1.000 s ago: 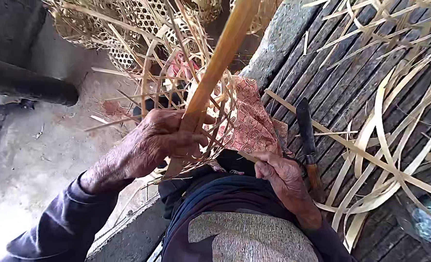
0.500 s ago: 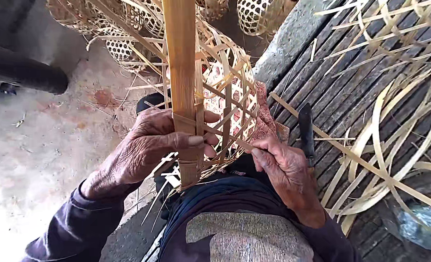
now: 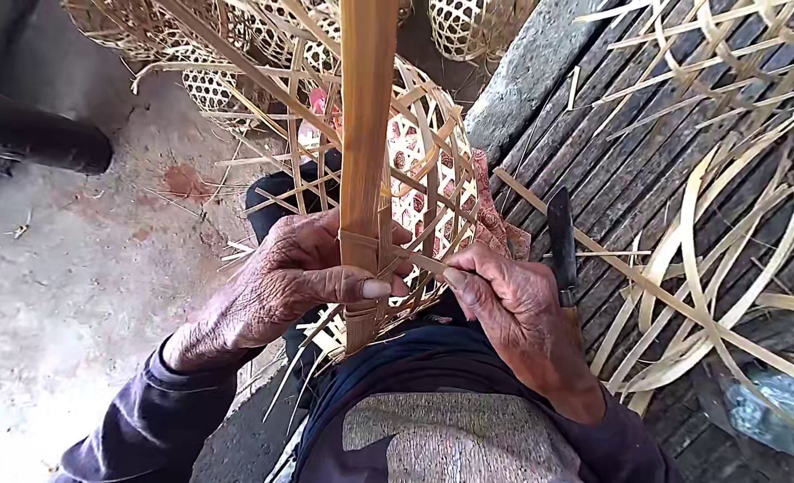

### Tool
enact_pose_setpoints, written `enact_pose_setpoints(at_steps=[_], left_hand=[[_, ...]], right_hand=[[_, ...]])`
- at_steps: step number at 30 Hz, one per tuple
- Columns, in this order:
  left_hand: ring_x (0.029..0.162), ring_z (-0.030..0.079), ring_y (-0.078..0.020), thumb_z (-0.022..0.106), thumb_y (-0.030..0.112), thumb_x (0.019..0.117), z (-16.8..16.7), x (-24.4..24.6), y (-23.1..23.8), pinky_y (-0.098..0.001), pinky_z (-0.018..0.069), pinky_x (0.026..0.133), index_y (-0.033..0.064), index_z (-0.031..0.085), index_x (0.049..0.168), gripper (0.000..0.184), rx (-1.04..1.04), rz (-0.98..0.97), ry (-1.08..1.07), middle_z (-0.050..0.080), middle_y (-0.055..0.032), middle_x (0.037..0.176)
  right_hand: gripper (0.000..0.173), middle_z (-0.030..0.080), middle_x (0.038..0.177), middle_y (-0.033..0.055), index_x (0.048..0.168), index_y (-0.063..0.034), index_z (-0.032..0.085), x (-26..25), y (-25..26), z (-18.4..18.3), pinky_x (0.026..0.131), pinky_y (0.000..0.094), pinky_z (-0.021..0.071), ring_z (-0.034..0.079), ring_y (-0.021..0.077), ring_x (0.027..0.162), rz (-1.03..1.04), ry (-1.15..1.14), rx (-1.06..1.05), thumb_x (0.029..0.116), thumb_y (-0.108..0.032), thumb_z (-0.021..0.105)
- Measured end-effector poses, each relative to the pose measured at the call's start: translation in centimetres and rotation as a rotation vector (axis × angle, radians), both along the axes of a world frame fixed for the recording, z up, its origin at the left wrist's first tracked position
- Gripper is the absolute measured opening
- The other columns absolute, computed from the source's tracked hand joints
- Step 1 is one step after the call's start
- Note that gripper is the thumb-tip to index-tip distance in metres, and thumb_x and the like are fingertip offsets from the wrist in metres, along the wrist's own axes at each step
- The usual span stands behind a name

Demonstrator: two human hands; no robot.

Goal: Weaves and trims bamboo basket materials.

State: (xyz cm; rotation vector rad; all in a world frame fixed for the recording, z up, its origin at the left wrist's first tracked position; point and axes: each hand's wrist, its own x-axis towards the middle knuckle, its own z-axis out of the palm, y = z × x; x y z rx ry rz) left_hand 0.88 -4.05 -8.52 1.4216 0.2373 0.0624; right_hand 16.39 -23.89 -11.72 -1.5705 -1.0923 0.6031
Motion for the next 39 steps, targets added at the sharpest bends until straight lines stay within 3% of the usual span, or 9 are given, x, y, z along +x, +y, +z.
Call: enact_pose_setpoints(at_steps=[6, 19, 23, 26, 32, 35, 39], left_hand=[[0.087, 0.072, -0.0057, 0.073, 0.023, 0.0944, -0.1, 0.3, -0.3, -0.0177, 0.0603, 0.073, 0.0108, 0.065, 0.125, 0.034, -0.006, -0.028, -0.037, 0.075, 0.0015, 0.104], [0.089, 0.074, -0.0105, 0.074, 0.016, 0.0919, -0.2, 0.1, -0.7, -0.0217, 0.0623, 0.074, 0.0072, 0.067, 0.121, 0.032, -0.030, -0.053, -0.069, 0.076, -0.0031, 0.106], [0.093, 0.074, -0.0122, 0.074, 0.012, 0.0910, -0.3, 0.2, -0.8, -0.0235, 0.0627, 0.077, 0.0058, 0.069, 0.120, 0.031, -0.038, -0.092, -0.088, 0.076, -0.0042, 0.106], [0.093, 0.076, -0.0176, 0.075, 0.008, 0.0903, -0.7, 0.3, -0.9, -0.0274, 0.0640, 0.078, 0.0032, 0.069, 0.121, 0.032, -0.082, -0.108, -0.081, 0.077, -0.0096, 0.104], [0.093, 0.073, -0.0094, 0.073, 0.011, 0.0917, -0.4, 0.3, -1.1, -0.0207, 0.0616, 0.077, 0.0058, 0.068, 0.122, 0.031, -0.029, -0.064, -0.083, 0.076, -0.0029, 0.107], [0.091, 0.074, -0.0114, 0.069, 0.012, 0.0943, -0.2, 0.2, -0.8, -0.0220, 0.0624, 0.076, 0.0051, 0.067, 0.124, 0.030, 0.020, -0.008, -0.050, 0.076, -0.0036, 0.107], [0.089, 0.075, -0.0129, 0.067, 0.015, 0.0971, -0.3, 0.0, 0.2, -0.0256, 0.0640, 0.075, 0.0096, 0.070, 0.121, 0.024, 0.024, 0.081, -0.016, 0.077, -0.0030, 0.104]], right_hand=[[0.022, 0.051, 0.063, -0.0058, 0.102, -0.0033, 0.071, -0.2, 0.6, 1.0, 0.048, 0.0130, 0.0356, 0.043, -0.0022, 0.052, -0.027, -0.076, -0.041, 0.1042, -0.017, 0.055], [0.022, 0.050, 0.062, -0.0069, 0.095, -0.0071, 0.071, 0.6, 0.7, 2.1, 0.047, 0.0146, 0.0345, 0.044, -0.0016, 0.052, 0.041, -0.264, -0.101, 0.1028, -0.018, 0.054], [0.020, 0.052, 0.062, -0.0059, 0.095, -0.0062, 0.071, 0.2, 0.5, 1.9, 0.048, 0.0149, 0.0355, 0.045, -0.0012, 0.053, 0.020, -0.243, -0.097, 0.1022, -0.015, 0.055], [0.020, 0.051, 0.062, -0.0044, 0.092, -0.0043, 0.070, -0.1, 0.4, 1.5, 0.049, 0.0143, 0.0362, 0.045, -0.0009, 0.053, -0.002, -0.236, -0.069, 0.1019, -0.013, 0.055], [0.022, 0.051, 0.064, -0.0047, 0.091, -0.0057, 0.068, -0.3, 0.6, 1.8, 0.049, 0.0154, 0.0354, 0.045, -0.0001, 0.054, 0.019, -0.258, -0.074, 0.1036, -0.017, 0.054], [0.022, 0.052, 0.065, -0.0034, 0.090, -0.0037, 0.068, 0.0, 0.1, 1.4, 0.051, 0.0143, 0.0377, 0.046, -0.0003, 0.055, 0.003, -0.194, -0.036, 0.1034, -0.017, 0.057], [0.023, 0.052, 0.066, -0.0035, 0.099, -0.0015, 0.069, 0.6, -1.4, -0.7, 0.050, 0.0121, 0.0399, 0.046, -0.0017, 0.054, 0.003, -0.030, -0.066, 0.1057, -0.015, 0.052]])
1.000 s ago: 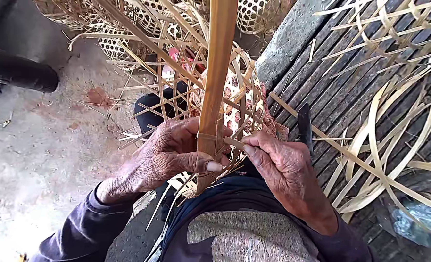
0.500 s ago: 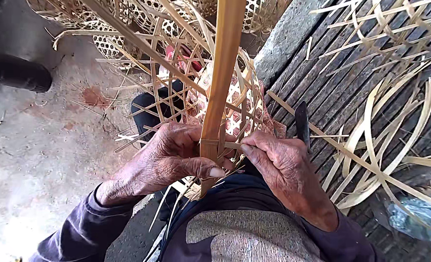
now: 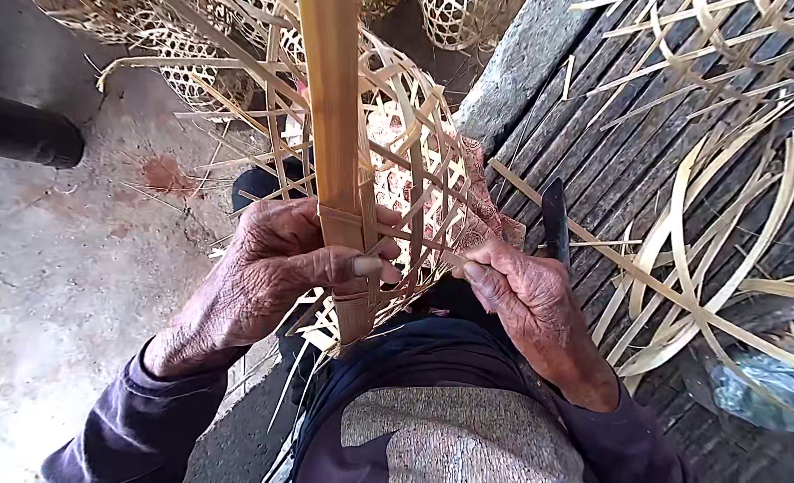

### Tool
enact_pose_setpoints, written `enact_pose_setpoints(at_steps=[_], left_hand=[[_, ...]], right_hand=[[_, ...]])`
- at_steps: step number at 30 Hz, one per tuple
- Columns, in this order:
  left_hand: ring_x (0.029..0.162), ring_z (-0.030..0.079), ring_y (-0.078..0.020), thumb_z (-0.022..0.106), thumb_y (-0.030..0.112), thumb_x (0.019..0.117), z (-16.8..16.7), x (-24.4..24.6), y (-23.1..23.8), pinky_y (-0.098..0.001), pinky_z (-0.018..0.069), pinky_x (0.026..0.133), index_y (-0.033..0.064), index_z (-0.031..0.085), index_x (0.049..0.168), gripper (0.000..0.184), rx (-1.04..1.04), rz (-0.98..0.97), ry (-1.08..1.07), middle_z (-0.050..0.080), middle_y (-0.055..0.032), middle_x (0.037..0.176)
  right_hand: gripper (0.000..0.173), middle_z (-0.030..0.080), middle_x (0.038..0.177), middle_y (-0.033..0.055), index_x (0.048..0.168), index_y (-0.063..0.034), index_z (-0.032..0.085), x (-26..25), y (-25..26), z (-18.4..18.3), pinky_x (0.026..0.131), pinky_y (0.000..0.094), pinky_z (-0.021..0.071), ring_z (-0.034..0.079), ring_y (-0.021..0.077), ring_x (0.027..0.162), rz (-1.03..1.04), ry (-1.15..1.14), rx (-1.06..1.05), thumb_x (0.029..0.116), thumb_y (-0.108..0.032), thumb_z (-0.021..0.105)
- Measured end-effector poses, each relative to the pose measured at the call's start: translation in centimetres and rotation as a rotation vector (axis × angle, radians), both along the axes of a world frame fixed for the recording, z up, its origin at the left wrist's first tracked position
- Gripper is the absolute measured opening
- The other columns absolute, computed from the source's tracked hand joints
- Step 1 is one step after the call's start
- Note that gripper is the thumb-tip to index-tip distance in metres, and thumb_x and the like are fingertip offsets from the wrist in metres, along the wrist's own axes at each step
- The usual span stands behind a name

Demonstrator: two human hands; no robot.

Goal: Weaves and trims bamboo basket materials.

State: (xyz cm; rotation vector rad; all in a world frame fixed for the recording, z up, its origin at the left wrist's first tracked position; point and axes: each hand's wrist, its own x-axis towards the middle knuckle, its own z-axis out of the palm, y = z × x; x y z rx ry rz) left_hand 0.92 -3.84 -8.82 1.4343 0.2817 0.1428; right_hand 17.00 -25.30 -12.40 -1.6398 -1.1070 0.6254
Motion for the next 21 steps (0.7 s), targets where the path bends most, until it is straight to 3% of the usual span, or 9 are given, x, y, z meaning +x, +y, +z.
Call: enact_pose_setpoints(at_steps=[3, 7, 11, 13, 14, 19, 21], left_hand=[[0.091, 0.073, -0.0076, 0.067, 0.023, 0.0979, -0.4, 0.2, 0.1, -0.0212, 0.0618, 0.077, 0.0157, 0.071, 0.121, 0.025, 0.053, 0.006, -0.024, 0.076, 0.0029, 0.107], [0.100, 0.072, -0.0116, 0.064, 0.024, 0.0996, -0.6, 0.3, -0.1, -0.0240, 0.0614, 0.083, 0.0154, 0.070, 0.123, 0.026, 0.026, -0.025, -0.016, 0.074, -0.0002, 0.117], [0.101, 0.069, -0.0013, 0.061, 0.020, 0.1008, -0.2, 0.5, -0.7, -0.0171, 0.0577, 0.087, 0.0217, 0.066, 0.128, 0.028, -0.011, -0.052, -0.002, 0.072, 0.0089, 0.115], [0.100, 0.071, -0.0045, 0.061, 0.019, 0.1008, -0.3, 0.5, -0.9, -0.0191, 0.0590, 0.086, 0.0191, 0.065, 0.127, 0.027, -0.018, -0.057, 0.007, 0.074, 0.0060, 0.113], [0.099, 0.072, -0.0108, 0.059, 0.016, 0.1002, -0.5, 0.4, -0.8, -0.0232, 0.0605, 0.085, 0.0139, 0.064, 0.126, 0.027, -0.018, -0.057, 0.001, 0.074, -0.0004, 0.113], [0.099, 0.072, -0.0126, 0.059, 0.016, 0.1010, -0.7, -0.2, -0.8, -0.0235, 0.0610, 0.084, 0.0136, 0.062, 0.130, 0.030, 0.002, -0.067, 0.020, 0.072, -0.0013, 0.116], [0.101, 0.072, -0.0169, 0.058, 0.016, 0.1012, -0.9, -0.1, -0.8, -0.0282, 0.0619, 0.085, 0.0110, 0.062, 0.130, 0.030, -0.029, -0.075, 0.000, 0.072, -0.0045, 0.118]], right_hand=[[0.023, 0.050, 0.065, -0.0034, 0.097, -0.0008, 0.068, -0.3, 0.1, -0.8, 0.051, 0.0116, 0.0396, 0.046, -0.0010, 0.055, -0.008, 0.079, -0.021, 0.1058, -0.014, 0.052], [0.020, 0.048, 0.064, -0.0036, 0.095, -0.0022, 0.066, -0.3, 0.9, -1.3, 0.047, 0.0120, 0.0360, 0.043, -0.0010, 0.052, -0.023, 0.121, -0.019, 0.1054, -0.014, 0.053], [0.020, 0.047, 0.063, -0.0030, 0.092, -0.0026, 0.066, -0.1, 1.3, -1.4, 0.045, 0.0123, 0.0345, 0.041, -0.0008, 0.049, -0.041, 0.092, -0.047, 0.1047, -0.015, 0.055], [0.021, 0.049, 0.064, -0.0025, 0.090, -0.0024, 0.066, 0.0, 1.5, -1.2, 0.047, 0.0140, 0.0349, 0.043, 0.0004, 0.051, -0.037, 0.060, -0.045, 0.1038, -0.014, 0.056], [0.021, 0.049, 0.063, -0.0029, 0.090, -0.0026, 0.067, 0.0, 1.6, -1.2, 0.046, 0.0141, 0.0343, 0.042, 0.0003, 0.051, -0.031, 0.041, -0.044, 0.1040, -0.015, 0.056], [0.023, 0.048, 0.063, -0.0032, 0.087, -0.0045, 0.065, 0.0, 1.8, -1.2, 0.046, 0.0148, 0.0336, 0.042, 0.0008, 0.051, -0.019, 0.043, -0.061, 0.1043, -0.015, 0.056], [0.023, 0.049, 0.064, -0.0034, 0.086, -0.0041, 0.067, -0.1, 1.8, -1.3, 0.047, 0.0137, 0.0340, 0.043, -0.0003, 0.052, -0.024, 0.080, -0.053, 0.1037, -0.014, 0.056]])
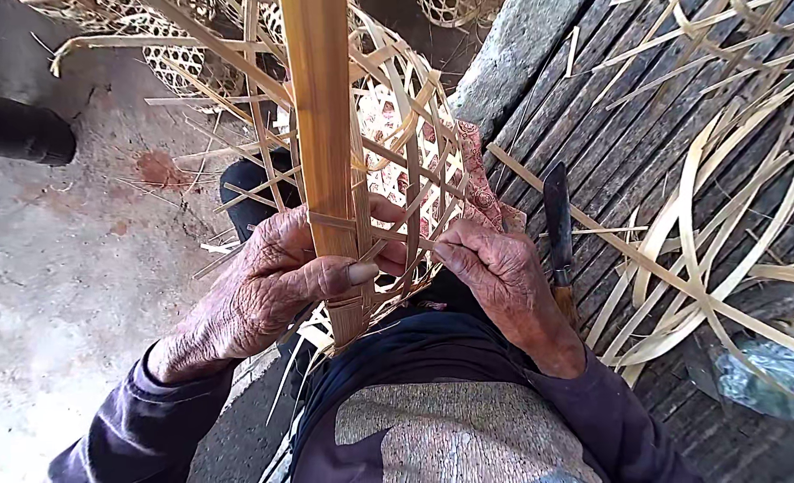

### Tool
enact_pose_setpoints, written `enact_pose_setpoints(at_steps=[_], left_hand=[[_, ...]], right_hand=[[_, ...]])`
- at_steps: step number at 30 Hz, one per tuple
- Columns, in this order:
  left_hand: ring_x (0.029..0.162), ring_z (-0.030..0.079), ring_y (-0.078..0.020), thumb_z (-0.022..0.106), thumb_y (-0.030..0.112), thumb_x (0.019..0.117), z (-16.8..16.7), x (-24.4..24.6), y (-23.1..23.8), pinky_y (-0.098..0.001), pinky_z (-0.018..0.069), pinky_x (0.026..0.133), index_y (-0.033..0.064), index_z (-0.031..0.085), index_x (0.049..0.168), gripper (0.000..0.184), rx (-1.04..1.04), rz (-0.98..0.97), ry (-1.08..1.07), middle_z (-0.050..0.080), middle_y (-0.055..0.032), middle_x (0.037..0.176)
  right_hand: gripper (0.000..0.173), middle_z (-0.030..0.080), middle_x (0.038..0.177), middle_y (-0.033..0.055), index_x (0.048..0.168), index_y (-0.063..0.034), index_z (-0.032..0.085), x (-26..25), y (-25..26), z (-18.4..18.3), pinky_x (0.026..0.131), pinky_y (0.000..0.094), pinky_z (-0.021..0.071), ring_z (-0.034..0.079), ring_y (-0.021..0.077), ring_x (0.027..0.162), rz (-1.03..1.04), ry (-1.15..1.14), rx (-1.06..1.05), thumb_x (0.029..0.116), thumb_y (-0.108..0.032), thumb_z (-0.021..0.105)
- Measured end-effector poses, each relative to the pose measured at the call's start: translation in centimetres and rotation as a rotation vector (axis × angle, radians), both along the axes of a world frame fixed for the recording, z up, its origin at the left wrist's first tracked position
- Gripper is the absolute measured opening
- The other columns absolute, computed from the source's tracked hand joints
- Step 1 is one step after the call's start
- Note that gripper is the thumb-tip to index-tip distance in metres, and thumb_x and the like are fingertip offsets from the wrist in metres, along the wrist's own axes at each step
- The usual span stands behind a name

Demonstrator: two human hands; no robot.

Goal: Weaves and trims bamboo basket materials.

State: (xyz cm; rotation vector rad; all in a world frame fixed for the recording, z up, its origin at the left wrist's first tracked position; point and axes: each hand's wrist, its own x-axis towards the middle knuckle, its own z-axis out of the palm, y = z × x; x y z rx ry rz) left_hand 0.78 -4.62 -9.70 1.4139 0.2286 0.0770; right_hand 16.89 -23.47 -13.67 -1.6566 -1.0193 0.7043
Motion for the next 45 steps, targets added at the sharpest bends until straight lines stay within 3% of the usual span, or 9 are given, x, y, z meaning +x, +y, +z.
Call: enact_pose_setpoints(at_steps=[3, 7, 11, 17, 20, 23, 28, 37, 45], left_hand=[[0.103, 0.070, -0.0069, 0.059, 0.021, 0.1022, 0.1, 0.3, -0.2, -0.0216, 0.0589, 0.088, 0.0181, 0.064, 0.129, 0.028, 0.007, -0.002, -0.022, 0.073, 0.0043, 0.118], [0.102, 0.070, -0.0065, 0.060, 0.022, 0.1023, -0.2, 0.3, -0.2, -0.0213, 0.0594, 0.087, 0.0182, 0.064, 0.130, 0.029, -0.011, -0.005, -0.048, 0.072, 0.0048, 0.118], [0.096, 0.073, -0.0148, 0.061, 0.023, 0.1013, -0.4, 0.0, 0.0, -0.0264, 0.0627, 0.081, 0.0111, 0.061, 0.133, 0.034, -0.030, -0.026, -0.009, 0.074, -0.0038, 0.115], [0.100, 0.071, -0.0117, 0.061, 0.022, 0.1013, -0.3, 0.2, 0.0, -0.0251, 0.0607, 0.087, 0.0135, 0.062, 0.133, 0.032, -0.029, -0.051, -0.018, 0.073, -0.0002, 0.115], [0.095, 0.074, -0.0162, 0.059, 0.019, 0.1012, -0.4, 0.1, -0.1, -0.0255, 0.0627, 0.079, 0.0102, 0.061, 0.131, 0.031, -0.046, -0.016, 0.006, 0.074, -0.0054, 0.112], [0.091, 0.073, -0.0128, 0.059, 0.021, 0.1014, -0.3, -0.1, -0.3, -0.0230, 0.0620, 0.075, 0.0097, 0.061, 0.133, 0.033, -0.026, -0.008, 0.029, 0.074, -0.0034, 0.109], [0.091, 0.071, -0.0052, 0.061, 0.021, 0.1002, -0.1, 0.4, -1.1, -0.0195, 0.0609, 0.077, 0.0092, 0.056, 0.138, 0.040, 0.052, -0.021, 0.005, 0.073, 0.0029, 0.109], [0.102, 0.067, -0.0036, 0.059, 0.018, 0.1013, -0.1, 0.4, -1.6, -0.0195, 0.0581, 0.084, 0.0022, 0.055, 0.140, 0.042, 0.253, -0.066, -0.032, 0.068, 0.0009, 0.128], [0.095, 0.068, 0.0007, 0.058, 0.023, 0.1028, 0.0, 0.5, -1.8, -0.0157, 0.0578, 0.080, 0.0028, 0.050, 0.147, 0.050, 0.297, -0.101, 0.010, 0.072, 0.0068, 0.111]], right_hand=[[0.022, 0.051, 0.064, -0.0035, 0.087, -0.0030, 0.068, 0.1, -0.2, -0.2, 0.046, 0.0120, 0.0340, 0.043, -0.0018, 0.052, 0.003, 0.063, 0.018, 0.1035, -0.012, 0.055], [0.022, 0.050, 0.064, -0.0034, 0.086, -0.0037, 0.067, 0.3, -0.1, -0.3, 0.046, 0.0125, 0.0333, 0.042, -0.0013, 0.052, 0.013, 0.031, 0.008, 0.1033, -0.012, 0.056], [0.021, 0.050, 0.064, -0.0026, 0.085, -0.0034, 0.067, 0.0, 0.0, 0.0, 0.048, 0.0142, 0.0351, 0.044, -0.0002, 0.053, 0.006, -0.084, 0.013, 0.1026, -0.011, 0.056], [0.021, 0.050, 0.063, -0.0032, 0.087, -0.0032, 0.067, -0.1, -0.3, -0.1, 0.048, 0.0140, 0.0341, 0.042, -0.0007, 0.052, 0.002, -0.080, 0.015, 0.1029, -0.011, 0.056], [0.023, 0.047, 0.063, -0.0051, 0.085, -0.0043, 0.065, 0.1, -0.9, 0.7, 0.046, 0.0116, 0.0342, 0.042, -0.0026, 0.051, -0.005, -0.033, 0.026, 0.1037, -0.014, 0.055], [0.021, 0.053, 0.067, -0.0049, 0.089, -0.0015, 0.068, -0.1, -1.0, 2.3, 0.051, 0.0093, 0.0395, 0.048, -0.0048, 0.057, -0.009, -0.052, 0.090, 0.1030, -0.012, 0.056], [0.022, 0.047, 0.061, -0.0049, 0.086, -0.0037, 0.067, -0.8, 0.8, 3.4, 0.047, 0.0131, 0.0318, 0.040, -0.0019, 0.051, -0.002, -0.194, 0.080, 0.1027, -0.014, 0.056], [0.021, 0.051, 0.062, -0.0030, 0.087, -0.0045, 0.069, -0.9, 1.1, 3.4, 0.048, 0.0171, 0.0344, 0.046, 0.0015, 0.053, -0.016, -0.310, 0.039, 0.1015, -0.013, 0.056], [0.021, 0.054, 0.062, -0.0012, 0.087, -0.0022, 0.070, -1.5, 0.9, 3.1, 0.049, 0.0170, 0.0361, 0.048, 0.0022, 0.054, -0.063, -0.345, 0.068, 0.0997, -0.009, 0.055]])
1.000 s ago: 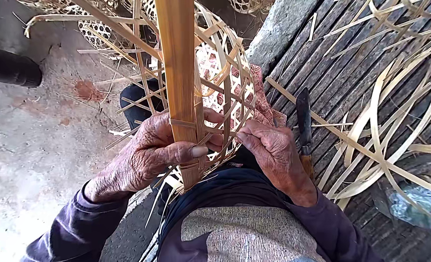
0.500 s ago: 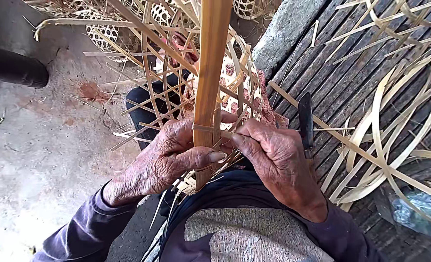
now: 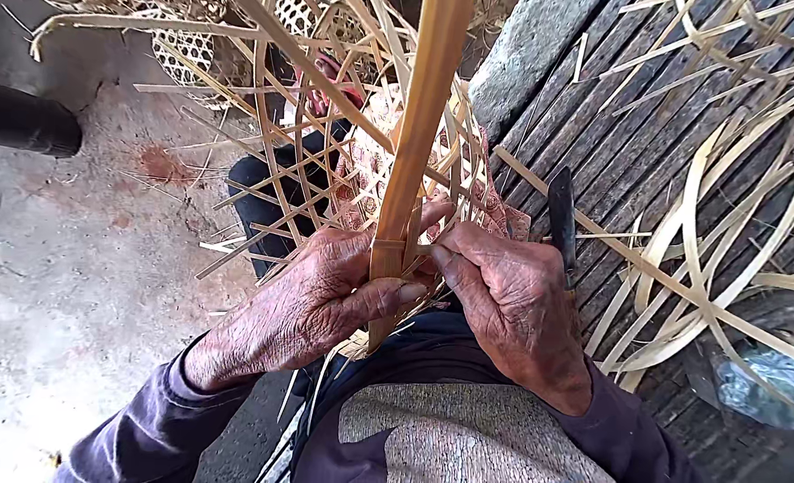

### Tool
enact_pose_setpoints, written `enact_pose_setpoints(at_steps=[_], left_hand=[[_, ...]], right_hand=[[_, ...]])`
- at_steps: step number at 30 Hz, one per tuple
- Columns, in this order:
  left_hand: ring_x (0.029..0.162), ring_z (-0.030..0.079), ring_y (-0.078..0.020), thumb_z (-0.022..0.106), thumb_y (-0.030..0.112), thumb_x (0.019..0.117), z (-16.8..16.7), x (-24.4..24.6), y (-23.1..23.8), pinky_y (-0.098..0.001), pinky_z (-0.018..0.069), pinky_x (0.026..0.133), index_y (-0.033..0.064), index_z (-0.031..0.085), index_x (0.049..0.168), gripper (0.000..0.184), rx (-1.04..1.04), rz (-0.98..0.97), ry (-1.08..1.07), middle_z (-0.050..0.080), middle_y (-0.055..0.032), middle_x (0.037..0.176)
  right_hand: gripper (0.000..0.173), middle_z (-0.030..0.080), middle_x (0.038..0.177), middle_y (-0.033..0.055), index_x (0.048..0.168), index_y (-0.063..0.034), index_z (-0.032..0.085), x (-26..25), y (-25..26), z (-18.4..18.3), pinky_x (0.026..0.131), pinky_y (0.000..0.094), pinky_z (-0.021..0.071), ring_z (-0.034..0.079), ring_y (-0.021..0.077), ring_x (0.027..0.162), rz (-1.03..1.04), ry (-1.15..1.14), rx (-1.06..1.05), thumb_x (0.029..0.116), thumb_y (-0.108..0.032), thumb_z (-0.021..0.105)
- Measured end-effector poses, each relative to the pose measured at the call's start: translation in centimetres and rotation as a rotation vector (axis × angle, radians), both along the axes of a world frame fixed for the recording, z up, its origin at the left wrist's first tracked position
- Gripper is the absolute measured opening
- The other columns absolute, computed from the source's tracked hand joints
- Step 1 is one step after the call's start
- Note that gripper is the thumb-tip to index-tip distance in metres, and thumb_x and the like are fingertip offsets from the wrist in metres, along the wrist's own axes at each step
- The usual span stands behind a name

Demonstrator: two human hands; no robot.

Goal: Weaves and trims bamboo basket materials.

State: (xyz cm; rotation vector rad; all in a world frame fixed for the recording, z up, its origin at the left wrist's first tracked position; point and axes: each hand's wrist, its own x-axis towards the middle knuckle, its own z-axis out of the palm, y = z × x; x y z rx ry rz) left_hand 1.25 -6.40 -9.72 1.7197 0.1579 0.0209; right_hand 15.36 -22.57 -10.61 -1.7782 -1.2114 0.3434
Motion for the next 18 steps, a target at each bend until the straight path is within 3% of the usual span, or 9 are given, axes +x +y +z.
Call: enact_pose_setpoints(at_steps=[2, 4, 8, 11, 15, 18], left_hand=[[0.093, 0.068, -0.0001, 0.059, 0.022, 0.1024, -0.1, -0.1, 0.1, -0.0157, 0.0579, 0.078, 0.0047, 0.054, 0.144, 0.045, -0.013, 0.006, 0.008, 0.073, 0.0062, 0.112], [0.098, 0.068, -0.0017, 0.059, 0.020, 0.1019, -0.2, -0.1, 0.1, -0.0174, 0.0577, 0.081, 0.0058, 0.063, 0.132, 0.034, -0.037, 0.015, 0.004, 0.071, 0.0039, 0.123], [0.098, 0.068, -0.0018, 0.060, 0.020, 0.1018, -0.1, 0.2, 0.1, -0.0166, 0.0575, 0.080, 0.0025, 0.059, 0.138, 0.040, -0.084, 0.022, -0.008, 0.072, 0.0032, 0.121], [0.090, 0.068, -0.0020, 0.060, 0.023, 0.1018, 0.4, 0.4, 0.1, -0.0156, 0.0578, 0.074, 0.0023, 0.051, 0.144, 0.048, -0.155, 0.088, -0.027, 0.072, 0.0043, 0.106], [0.085, 0.070, -0.0023, 0.063, 0.024, 0.1007, 0.3, 0.2, 0.1, -0.0162, 0.0593, 0.071, 0.0130, 0.065, 0.118, 0.021, -0.113, 0.225, -0.117, 0.073, 0.0072, 0.098], [0.082, 0.072, -0.0047, 0.065, 0.019, 0.0994, 0.1, 0.2, 0.2, -0.0174, 0.0605, 0.069, 0.0106, 0.068, 0.115, 0.018, -0.153, 0.224, -0.158, 0.075, 0.0036, 0.098]], right_hand=[[0.022, 0.051, 0.062, -0.0017, 0.082, -0.0023, 0.066, -0.3, 0.2, -0.1, 0.049, 0.0153, 0.0349, 0.046, 0.0011, 0.053, -0.001, 0.026, 0.033, 0.1000, -0.008, 0.055], [0.022, 0.050, 0.061, -0.0011, 0.080, -0.0014, 0.065, -0.5, 0.4, -0.2, 0.049, 0.0150, 0.0356, 0.046, 0.0014, 0.053, 0.009, 0.044, 0.069, 0.0991, -0.006, 0.055], [0.022, 0.054, 0.066, -0.0002, 0.088, -0.0011, 0.068, -0.1, 0.2, -0.3, 0.052, 0.0153, 0.0400, 0.050, 0.0022, 0.058, 0.041, 0.049, 0.048, 0.1026, -0.012, 0.056], [0.027, 0.057, 0.073, -0.0002, 0.096, -0.0028, 0.069, 0.7, -0.5, -0.3, 0.057, 0.0173, 0.0434, 0.054, 0.0034, 0.065, 0.061, 0.016, -0.004, 0.1052, -0.023, 0.054], [0.024, 0.060, 0.078, 0.0000, 0.099, -0.0010, 0.070, 1.4, -1.4, -1.2, 0.062, 0.0137, 0.0474, 0.055, 0.0008, 0.068, 0.091, 0.091, -0.003, 0.1055, -0.018, 0.053], [0.023, 0.058, 0.074, -0.0029, 0.100, -0.0028, 0.070, 1.3, -1.6, -2.1, 0.059, 0.0125, 0.0468, 0.053, -0.0010, 0.064, 0.097, 0.244, 0.005, 0.1057, -0.017, 0.053]])
